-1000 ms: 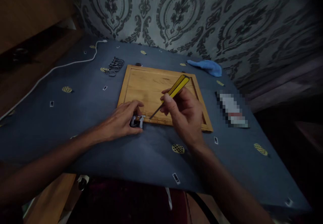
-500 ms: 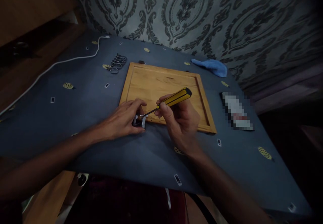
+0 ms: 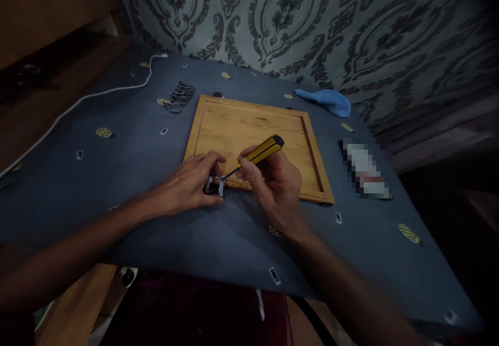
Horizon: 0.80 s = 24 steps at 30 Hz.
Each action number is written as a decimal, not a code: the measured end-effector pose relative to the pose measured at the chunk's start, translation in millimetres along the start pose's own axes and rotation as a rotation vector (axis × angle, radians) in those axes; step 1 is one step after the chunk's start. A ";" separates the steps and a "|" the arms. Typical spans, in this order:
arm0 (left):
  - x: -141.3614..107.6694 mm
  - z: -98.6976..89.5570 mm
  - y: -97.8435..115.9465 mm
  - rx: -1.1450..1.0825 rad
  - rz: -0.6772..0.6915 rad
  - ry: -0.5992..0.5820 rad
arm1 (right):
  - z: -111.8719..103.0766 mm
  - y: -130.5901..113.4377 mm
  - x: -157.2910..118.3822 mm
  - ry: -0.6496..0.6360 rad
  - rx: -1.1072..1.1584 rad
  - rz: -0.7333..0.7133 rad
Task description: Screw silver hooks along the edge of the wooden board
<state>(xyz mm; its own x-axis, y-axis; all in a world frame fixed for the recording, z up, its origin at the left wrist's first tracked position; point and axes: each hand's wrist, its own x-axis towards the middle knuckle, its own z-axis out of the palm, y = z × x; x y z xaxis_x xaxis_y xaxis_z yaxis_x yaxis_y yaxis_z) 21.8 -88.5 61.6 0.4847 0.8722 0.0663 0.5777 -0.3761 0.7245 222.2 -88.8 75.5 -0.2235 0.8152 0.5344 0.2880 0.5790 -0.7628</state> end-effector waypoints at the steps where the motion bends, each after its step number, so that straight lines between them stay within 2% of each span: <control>1: -0.2 0.0 -0.1 -0.002 0.000 0.006 | -0.3 -0.2 0.5 0.001 -0.001 0.001; 5: -0.4 -0.1 -0.1 -0.002 0.014 0.028 | 1.5 -0.3 6.5 -0.012 0.011 0.016; 10: 0.3 0.2 -1.1 0.033 0.014 0.033 | 6.0 -0.5 24.4 -0.105 0.081 0.055; 17: -1.4 -0.2 -3.2 0.078 -0.003 0.040 | -6.2 -2.7 48.7 -0.415 0.253 0.060; 19: -0.9 -0.6 -1.9 0.086 -0.014 0.043 | -8.4 -2.5 50.2 -0.464 0.310 0.048; 24: 1.4 -2.3 3.4 0.048 -0.001 0.032 | -3.9 -1.7 45.4 -0.348 0.386 0.113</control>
<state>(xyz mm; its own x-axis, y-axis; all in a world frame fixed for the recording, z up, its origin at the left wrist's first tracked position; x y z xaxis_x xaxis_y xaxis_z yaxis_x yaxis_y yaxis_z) 23.0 -87.8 65.7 0.4632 0.8818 0.0886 0.6095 -0.3895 0.6905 215.1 -52.7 102.4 -0.5258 0.7802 0.3390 -0.0207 0.3866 -0.9220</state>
